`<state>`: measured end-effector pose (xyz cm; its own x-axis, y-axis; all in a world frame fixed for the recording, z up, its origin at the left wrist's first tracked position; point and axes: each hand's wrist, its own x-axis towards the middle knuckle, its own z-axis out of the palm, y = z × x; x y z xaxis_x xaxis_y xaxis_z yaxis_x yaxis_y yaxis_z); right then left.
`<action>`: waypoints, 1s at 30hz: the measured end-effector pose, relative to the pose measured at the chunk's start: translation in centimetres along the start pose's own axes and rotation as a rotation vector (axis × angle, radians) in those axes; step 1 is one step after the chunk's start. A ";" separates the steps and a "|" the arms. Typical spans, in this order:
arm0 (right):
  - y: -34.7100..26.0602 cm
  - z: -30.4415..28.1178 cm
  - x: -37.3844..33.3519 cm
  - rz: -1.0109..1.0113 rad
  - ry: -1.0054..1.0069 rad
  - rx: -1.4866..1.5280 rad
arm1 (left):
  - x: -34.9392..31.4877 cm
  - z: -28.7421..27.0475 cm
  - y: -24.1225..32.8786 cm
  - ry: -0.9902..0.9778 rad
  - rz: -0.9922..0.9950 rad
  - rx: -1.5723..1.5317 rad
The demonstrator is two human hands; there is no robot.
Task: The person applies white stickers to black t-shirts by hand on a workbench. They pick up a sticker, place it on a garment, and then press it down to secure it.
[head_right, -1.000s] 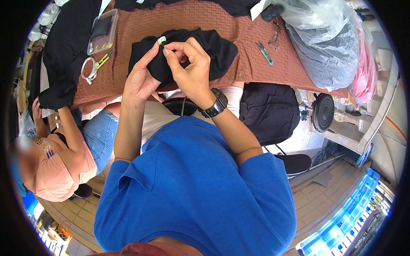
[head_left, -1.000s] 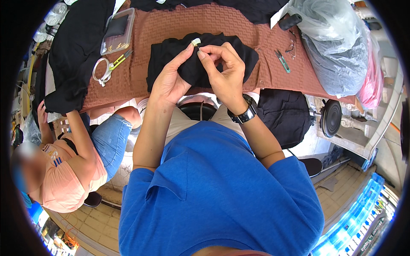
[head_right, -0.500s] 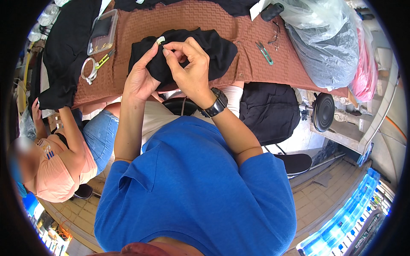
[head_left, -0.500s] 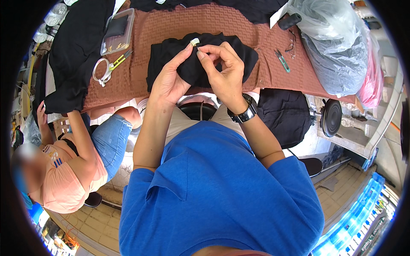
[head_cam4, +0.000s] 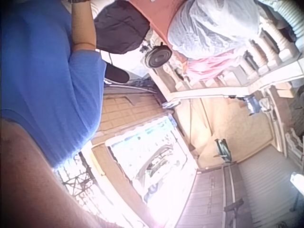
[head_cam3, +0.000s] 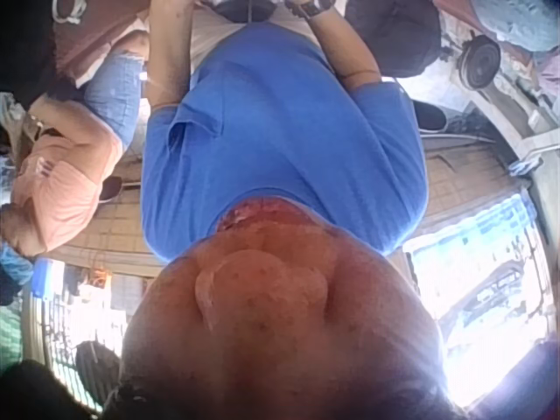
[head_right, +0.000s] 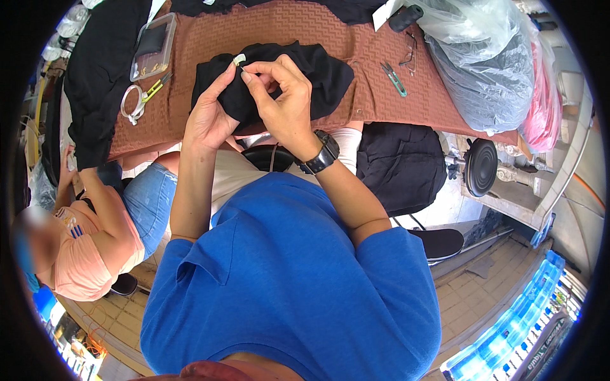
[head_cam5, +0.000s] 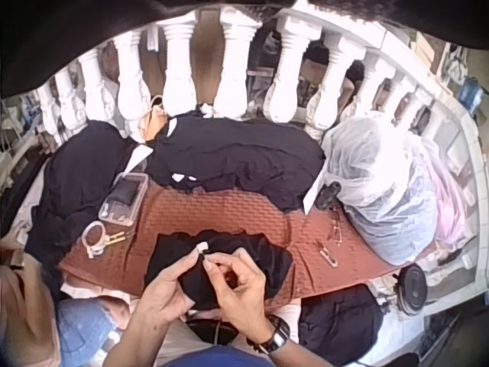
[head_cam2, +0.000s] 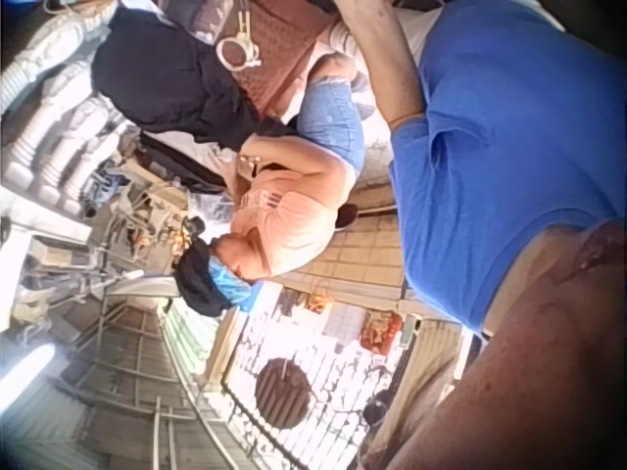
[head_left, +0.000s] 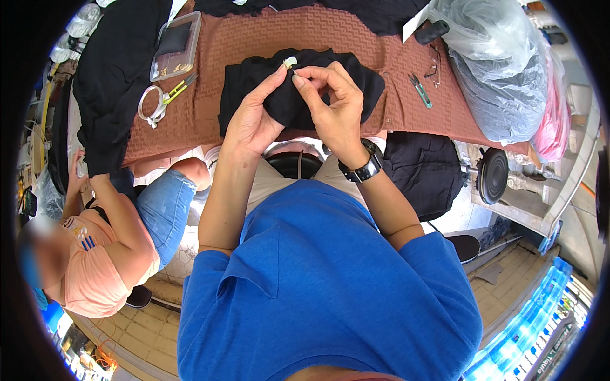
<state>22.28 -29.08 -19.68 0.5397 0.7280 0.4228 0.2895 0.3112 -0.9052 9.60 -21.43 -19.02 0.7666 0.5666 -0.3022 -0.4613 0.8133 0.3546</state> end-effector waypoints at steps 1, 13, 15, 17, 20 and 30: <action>0.0 0.0 0.0 0.000 -0.002 0.001 | 0.1 -0.1 0.0 0.005 0.002 0.000; 0.4 -0.1 0.0 0.078 -0.005 0.059 | 0.1 -0.4 -0.3 0.091 0.063 0.128; 0.5 -0.1 0.1 0.106 -0.007 0.106 | 0.0 -0.5 -0.3 0.118 0.070 0.129; 0.5 -0.1 0.0 0.133 -0.021 0.146 | -0.1 -0.4 -0.3 0.133 0.086 0.136; 0.5 -0.3 -0.1 0.165 -0.062 0.186 | -0.2 -0.3 0.0 0.166 0.133 0.189; -0.9 -2.2 3.4 0.045 -0.171 -0.069 | -0.4 0.1 0.3 0.206 0.190 0.285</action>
<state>25.60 -28.29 -17.31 0.4128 0.8353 0.3631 0.3245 0.2377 -0.9155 9.19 -21.45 -18.66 0.5604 0.7419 -0.3682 -0.4217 0.6382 0.6440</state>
